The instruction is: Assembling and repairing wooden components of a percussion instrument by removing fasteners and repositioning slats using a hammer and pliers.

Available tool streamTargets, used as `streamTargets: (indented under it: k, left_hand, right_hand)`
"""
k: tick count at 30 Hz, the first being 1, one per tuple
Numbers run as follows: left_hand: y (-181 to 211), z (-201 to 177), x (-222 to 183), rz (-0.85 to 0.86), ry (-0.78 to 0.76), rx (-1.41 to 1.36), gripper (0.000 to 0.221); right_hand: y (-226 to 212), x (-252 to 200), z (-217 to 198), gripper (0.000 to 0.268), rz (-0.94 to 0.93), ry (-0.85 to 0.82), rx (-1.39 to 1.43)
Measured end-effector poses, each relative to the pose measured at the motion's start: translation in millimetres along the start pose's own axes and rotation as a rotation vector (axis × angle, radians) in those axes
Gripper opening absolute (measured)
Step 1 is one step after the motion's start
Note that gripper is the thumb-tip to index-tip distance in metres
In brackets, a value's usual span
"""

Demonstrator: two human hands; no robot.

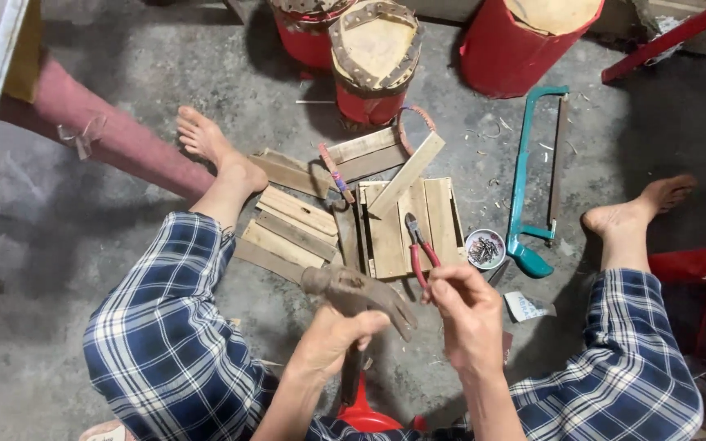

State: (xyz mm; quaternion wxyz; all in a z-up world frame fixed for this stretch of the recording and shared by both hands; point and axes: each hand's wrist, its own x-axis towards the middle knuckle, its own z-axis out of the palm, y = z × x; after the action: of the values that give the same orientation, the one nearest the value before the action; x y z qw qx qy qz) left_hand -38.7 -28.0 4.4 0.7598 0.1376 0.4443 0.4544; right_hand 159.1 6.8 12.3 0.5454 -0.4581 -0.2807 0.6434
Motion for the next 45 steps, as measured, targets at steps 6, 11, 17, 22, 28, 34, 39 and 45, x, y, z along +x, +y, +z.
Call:
streamTargets:
  k: [6, 11, 17, 22, 28, 34, 39, 45]
  left_hand:
    - [-2, 2, -7, -0.037, -0.028, -0.053, 0.023]
    - [5, 9, -12, -0.025, 0.001, -0.021, 0.027]
    - [9, 8, -16, -0.058, -0.007, 0.027, 0.014]
    - [18, 15, -17, -0.031, -0.039, 0.129, 0.014]
    - [17, 19, -17, -0.007, -0.014, 0.247, 0.024]
    - [19, 23, -18, 0.007, -0.047, 0.276, 0.029]
    - [19, 23, -15, 0.08, -0.068, 0.373, 0.026]
    - [18, 21, -9, 0.127, -0.149, 0.576, 0.029]
  right_hand:
    - [-21, -27, 13, 0.019, -0.077, -0.091, -0.088]
    - [-34, -42, 27, 0.024, -0.172, 0.044, -0.389]
    - [-49, -50, 34, 0.024, -0.381, -0.017, -0.705]
    - [-54, -50, 33, 0.023, -0.47, -0.048, -0.817]
    - [-62, -49, 39, 0.021, -0.506, -0.049, -0.954]
    - [-64, -44, 40, 0.022, -0.538, -0.093, -1.032]
    - [-72, -38, 39, 0.023, -0.58, -0.196, -1.12]
    - [-74, -38, 32, 0.027, -0.596, -0.262, -1.108]
